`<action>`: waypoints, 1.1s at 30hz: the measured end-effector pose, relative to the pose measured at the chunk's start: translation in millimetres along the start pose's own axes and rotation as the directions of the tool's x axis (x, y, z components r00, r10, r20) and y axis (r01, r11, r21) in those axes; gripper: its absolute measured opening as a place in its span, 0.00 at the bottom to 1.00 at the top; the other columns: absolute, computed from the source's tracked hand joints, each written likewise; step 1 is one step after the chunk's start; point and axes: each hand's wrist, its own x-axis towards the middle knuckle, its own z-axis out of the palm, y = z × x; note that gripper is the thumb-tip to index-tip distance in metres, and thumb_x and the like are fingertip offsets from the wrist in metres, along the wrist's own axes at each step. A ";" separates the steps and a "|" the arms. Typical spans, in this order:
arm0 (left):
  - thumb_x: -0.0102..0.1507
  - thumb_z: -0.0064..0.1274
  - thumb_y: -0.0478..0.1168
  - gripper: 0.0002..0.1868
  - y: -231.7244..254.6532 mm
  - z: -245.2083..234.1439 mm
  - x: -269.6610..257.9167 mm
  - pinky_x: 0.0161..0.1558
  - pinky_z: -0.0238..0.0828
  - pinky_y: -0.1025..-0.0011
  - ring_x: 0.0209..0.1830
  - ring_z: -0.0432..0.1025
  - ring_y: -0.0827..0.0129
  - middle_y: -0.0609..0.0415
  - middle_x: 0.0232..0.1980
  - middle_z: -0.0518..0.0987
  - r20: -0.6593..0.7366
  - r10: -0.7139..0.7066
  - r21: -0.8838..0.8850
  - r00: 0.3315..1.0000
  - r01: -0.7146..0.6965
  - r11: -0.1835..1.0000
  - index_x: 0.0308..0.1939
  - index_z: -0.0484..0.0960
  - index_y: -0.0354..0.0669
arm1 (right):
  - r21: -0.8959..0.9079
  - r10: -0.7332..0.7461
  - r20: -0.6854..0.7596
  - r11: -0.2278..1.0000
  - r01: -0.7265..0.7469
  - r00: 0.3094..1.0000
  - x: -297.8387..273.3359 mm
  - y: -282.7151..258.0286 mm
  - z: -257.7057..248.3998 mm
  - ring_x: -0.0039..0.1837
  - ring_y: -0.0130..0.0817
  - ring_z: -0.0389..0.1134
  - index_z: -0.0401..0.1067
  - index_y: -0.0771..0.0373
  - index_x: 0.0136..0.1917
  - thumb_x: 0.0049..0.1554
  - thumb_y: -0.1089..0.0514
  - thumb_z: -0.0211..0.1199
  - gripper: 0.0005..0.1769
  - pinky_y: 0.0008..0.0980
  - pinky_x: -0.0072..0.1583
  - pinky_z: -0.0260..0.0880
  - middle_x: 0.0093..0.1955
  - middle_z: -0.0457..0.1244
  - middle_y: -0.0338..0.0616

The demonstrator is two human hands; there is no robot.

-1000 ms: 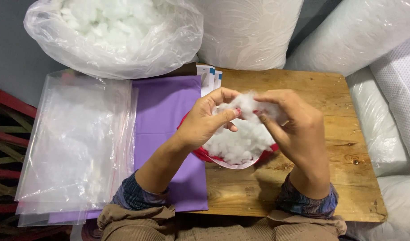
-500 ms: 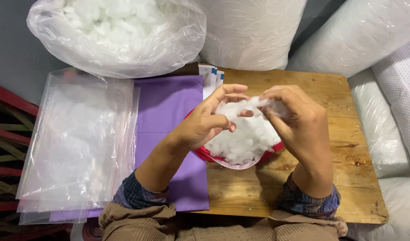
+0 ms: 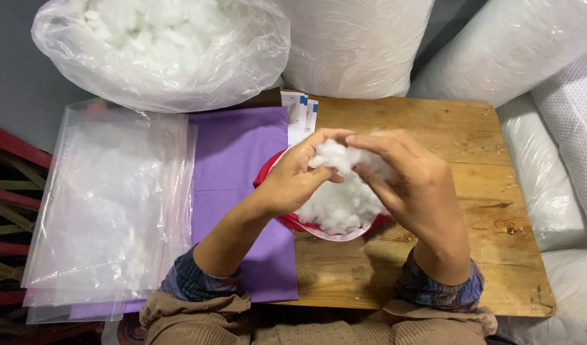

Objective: Stuffing a small red zippered pouch with white fiberfill material from a large bag on a wooden workbench.

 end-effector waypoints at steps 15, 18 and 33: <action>0.63 0.60 0.27 0.08 10.4 -9.2 -8.1 0.42 0.77 0.84 0.45 0.74 0.77 0.57 0.44 0.77 -0.181 0.278 0.255 0.943 -0.228 0.940 0.42 0.85 0.44 | -0.050 -0.001 0.018 0.999 0.002 1.000 -1.4 10.8 7.2 0.50 0.37 0.69 0.76 0.57 0.54 0.59 0.63 0.66 0.09 0.32 0.51 0.65 0.53 0.66 0.44; 0.61 0.59 0.25 0.09 19.0 -14.6 -9.6 0.41 0.74 0.84 0.42 0.74 0.77 0.56 0.42 0.78 -0.220 0.272 0.331 0.937 -0.191 0.924 0.39 0.85 0.43 | -0.049 0.030 0.005 0.998 -0.030 1.000 -1.9 10.7 -5.8 0.50 0.36 0.69 0.76 0.58 0.51 0.60 0.62 0.66 0.05 0.32 0.51 0.64 0.52 0.66 0.43; 0.67 0.45 0.41 0.34 -100.4 -8.8 8.2 0.74 0.40 0.37 0.82 0.39 0.35 0.32 0.78 0.57 0.016 -0.199 0.996 0.980 0.002 0.090 0.75 0.60 0.29 | -0.457 0.263 0.401 0.887 -0.057 0.877 -53.8 71.8 119.6 0.79 0.70 0.48 0.65 0.61 0.70 0.61 0.47 0.52 0.28 0.73 0.72 0.50 0.79 0.52 0.55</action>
